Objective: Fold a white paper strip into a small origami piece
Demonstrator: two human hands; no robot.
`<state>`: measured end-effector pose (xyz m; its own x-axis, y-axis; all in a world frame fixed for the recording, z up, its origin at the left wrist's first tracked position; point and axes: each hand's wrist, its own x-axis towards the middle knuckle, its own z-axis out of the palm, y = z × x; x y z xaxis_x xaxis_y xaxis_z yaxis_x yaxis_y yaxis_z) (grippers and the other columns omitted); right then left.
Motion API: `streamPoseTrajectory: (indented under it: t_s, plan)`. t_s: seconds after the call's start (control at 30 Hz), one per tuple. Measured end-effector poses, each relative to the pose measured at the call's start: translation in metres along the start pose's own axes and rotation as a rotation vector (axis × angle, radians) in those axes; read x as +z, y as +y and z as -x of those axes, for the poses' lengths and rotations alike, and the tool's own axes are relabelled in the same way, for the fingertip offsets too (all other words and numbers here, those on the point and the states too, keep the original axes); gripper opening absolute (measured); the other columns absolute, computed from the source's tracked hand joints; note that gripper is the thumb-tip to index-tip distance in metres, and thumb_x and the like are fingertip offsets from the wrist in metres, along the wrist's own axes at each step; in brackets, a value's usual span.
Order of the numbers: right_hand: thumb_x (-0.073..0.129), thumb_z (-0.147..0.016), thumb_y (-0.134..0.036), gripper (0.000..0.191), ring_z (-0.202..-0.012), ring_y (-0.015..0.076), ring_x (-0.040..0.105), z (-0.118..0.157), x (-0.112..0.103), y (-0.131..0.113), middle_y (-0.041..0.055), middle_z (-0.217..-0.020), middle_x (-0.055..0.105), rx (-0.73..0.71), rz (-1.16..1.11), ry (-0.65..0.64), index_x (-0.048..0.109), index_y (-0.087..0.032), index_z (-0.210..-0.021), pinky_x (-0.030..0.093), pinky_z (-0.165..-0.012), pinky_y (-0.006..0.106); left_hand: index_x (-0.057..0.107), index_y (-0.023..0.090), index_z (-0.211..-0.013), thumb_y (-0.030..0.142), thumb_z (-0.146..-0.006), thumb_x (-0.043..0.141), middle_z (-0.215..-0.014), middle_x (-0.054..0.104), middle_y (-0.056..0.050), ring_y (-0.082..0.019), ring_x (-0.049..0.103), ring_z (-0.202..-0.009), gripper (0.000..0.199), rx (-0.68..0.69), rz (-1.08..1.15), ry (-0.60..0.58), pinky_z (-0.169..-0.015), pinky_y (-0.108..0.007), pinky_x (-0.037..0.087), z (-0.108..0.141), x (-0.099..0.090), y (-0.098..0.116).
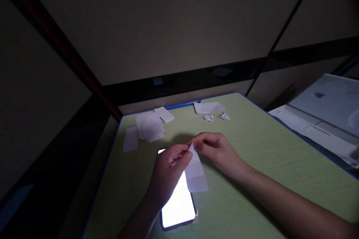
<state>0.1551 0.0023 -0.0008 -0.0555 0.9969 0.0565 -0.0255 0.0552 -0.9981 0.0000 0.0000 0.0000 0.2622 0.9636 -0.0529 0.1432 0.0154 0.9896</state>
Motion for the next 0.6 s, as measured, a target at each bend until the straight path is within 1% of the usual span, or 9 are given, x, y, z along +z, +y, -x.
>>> streamPoseTrajectory:
  t_s: [0.1, 0.27, 0.43, 0.53, 0.6]
  plan:
    - [0.062, -0.069, -0.024, 0.012, -0.060, 0.0136, 0.055, 0.0003, -0.0004, 0.0015, 0.0016, -0.066, 0.066, -0.018, 0.010, -0.003, 0.070, -0.017, -0.073, 0.042, -0.057, 0.026, 0.065, 0.014, -0.087, 0.027, -0.075, 0.061, -0.084, 0.071, -0.006, -0.017, 0.065, -0.078, 0.018, -0.001, 0.004, 0.003, -0.070, -0.026, 0.049, 0.0007, 0.0004, -0.0004]
    - [0.062, -0.069, -0.025, 0.012, -0.057, 0.0127, 0.051, 0.0004, -0.0005, 0.0001, 0.0005, -0.062, 0.061, -0.025, 0.034, 0.002, 0.069, -0.017, -0.074, 0.040, -0.053, 0.025, 0.065, 0.014, -0.085, 0.026, -0.074, 0.061, -0.082, 0.071, -0.006, -0.017, 0.066, -0.077, 0.017, -0.002, 0.011, 0.016, -0.070, -0.025, 0.049, 0.0009, 0.0010, 0.0005]
    - [0.063, -0.068, -0.025, 0.010, -0.055, 0.0110, 0.048, 0.0004, 0.0001, -0.0032, -0.0014, -0.059, 0.057, -0.035, -0.003, -0.001, 0.066, -0.016, -0.071, 0.039, -0.053, 0.025, 0.066, 0.013, -0.085, 0.026, -0.073, 0.062, -0.081, 0.071, -0.006, -0.017, 0.065, -0.076, 0.018, -0.013, 0.008, 0.014, -0.068, -0.024, 0.049, 0.0009, 0.0016, 0.0006]
    - [0.063, -0.068, -0.024, 0.009, -0.055, 0.0105, 0.047, 0.0007, 0.0003, -0.0032, -0.0020, -0.059, 0.055, -0.044, 0.001, -0.008, 0.065, -0.016, -0.071, 0.038, -0.053, 0.024, 0.068, 0.013, -0.087, 0.027, -0.074, 0.061, -0.078, 0.071, -0.005, -0.016, 0.064, -0.073, 0.020, -0.012, -0.011, 0.000, -0.066, -0.024, 0.049, 0.0011, 0.0017, 0.0007]
    - [0.063, -0.069, -0.025, 0.009, -0.054, 0.0106, 0.046, 0.0007, 0.0001, -0.0025, -0.0024, -0.058, 0.053, -0.053, 0.012, -0.008, 0.065, -0.016, -0.072, 0.037, -0.052, 0.025, 0.069, 0.014, -0.086, 0.028, -0.074, 0.061, -0.075, 0.070, -0.004, -0.016, 0.064, -0.071, 0.021, -0.006, -0.037, 0.012, -0.064, -0.023, 0.048, 0.0013, 0.0015, 0.0011]
